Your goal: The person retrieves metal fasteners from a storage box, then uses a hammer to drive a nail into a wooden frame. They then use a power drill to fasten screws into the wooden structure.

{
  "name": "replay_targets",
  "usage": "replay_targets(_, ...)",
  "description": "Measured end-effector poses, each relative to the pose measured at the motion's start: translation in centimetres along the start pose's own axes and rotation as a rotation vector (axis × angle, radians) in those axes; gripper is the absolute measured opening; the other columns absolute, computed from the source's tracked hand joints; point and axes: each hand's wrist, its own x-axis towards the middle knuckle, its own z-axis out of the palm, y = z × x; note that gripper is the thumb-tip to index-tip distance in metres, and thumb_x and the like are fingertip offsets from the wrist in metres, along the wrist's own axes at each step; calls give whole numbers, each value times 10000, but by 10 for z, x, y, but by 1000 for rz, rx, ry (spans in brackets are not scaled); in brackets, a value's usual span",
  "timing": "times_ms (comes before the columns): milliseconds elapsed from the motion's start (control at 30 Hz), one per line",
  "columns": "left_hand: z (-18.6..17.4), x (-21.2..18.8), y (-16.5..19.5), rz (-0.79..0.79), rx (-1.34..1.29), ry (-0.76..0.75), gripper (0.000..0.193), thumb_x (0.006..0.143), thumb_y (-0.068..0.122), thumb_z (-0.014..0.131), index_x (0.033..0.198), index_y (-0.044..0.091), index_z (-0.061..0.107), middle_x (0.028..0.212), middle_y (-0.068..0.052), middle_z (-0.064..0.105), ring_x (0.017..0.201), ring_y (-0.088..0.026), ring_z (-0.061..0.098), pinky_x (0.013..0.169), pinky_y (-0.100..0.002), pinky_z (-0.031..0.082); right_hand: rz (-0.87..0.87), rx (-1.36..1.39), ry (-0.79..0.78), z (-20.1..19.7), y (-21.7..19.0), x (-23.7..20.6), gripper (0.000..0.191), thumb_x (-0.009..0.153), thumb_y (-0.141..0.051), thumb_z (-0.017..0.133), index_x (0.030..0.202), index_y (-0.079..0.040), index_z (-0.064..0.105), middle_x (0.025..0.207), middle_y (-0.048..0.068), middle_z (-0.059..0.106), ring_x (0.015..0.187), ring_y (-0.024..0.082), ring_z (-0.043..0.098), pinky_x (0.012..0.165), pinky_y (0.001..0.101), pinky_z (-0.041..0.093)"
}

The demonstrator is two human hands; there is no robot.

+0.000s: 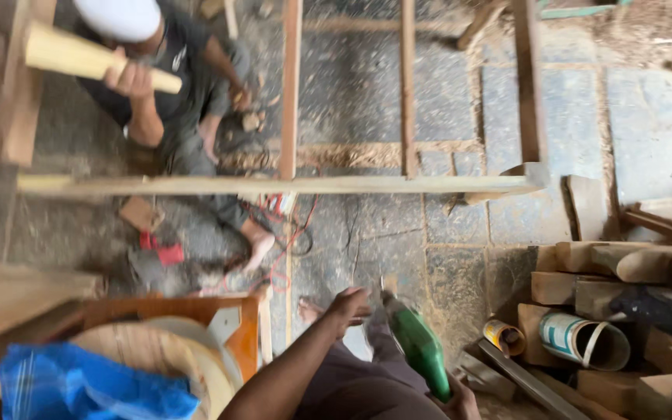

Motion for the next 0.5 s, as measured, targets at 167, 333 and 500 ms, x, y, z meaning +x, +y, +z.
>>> replay_targets(167, 6, -18, -12, -101, 91, -8, 652, 949, 506, 628, 1469, 132, 508, 1304, -135, 715, 1059, -251, 722, 849, -425, 563, -32, 245, 55, -34, 33, -14, 578, 740, -131, 894, 1271, 3, 709, 1060, 150, 799, 996, 180, 754, 880, 314, 571)
replay_targets(333, 123, -38, -31, -312, -66, -502, 938, 997, 757, 507, 1532, -13, 473, 1307, -233, 647, 1123, -354, 666, 965, -477, 573, 95, 268, 4, -109, 24, -36, 554, 749, -124, 859, 1264, -19, 685, 954, 115, 775, 854, 157, 714, 766, 313, 571)
replay_targets(500, 243, -78, 21, 569, -143, -792, 711, 1059, 609, 626, 1522, 98, 457, 1308, -113, 553, 1297, -298, 517, 1192, -492, 422, 10, 290, -91, -200, -44, -24, 531, 758, -117, 823, 1258, -41, 661, 848, 79, 750, 712, 135, 673, 652, 311, 572)
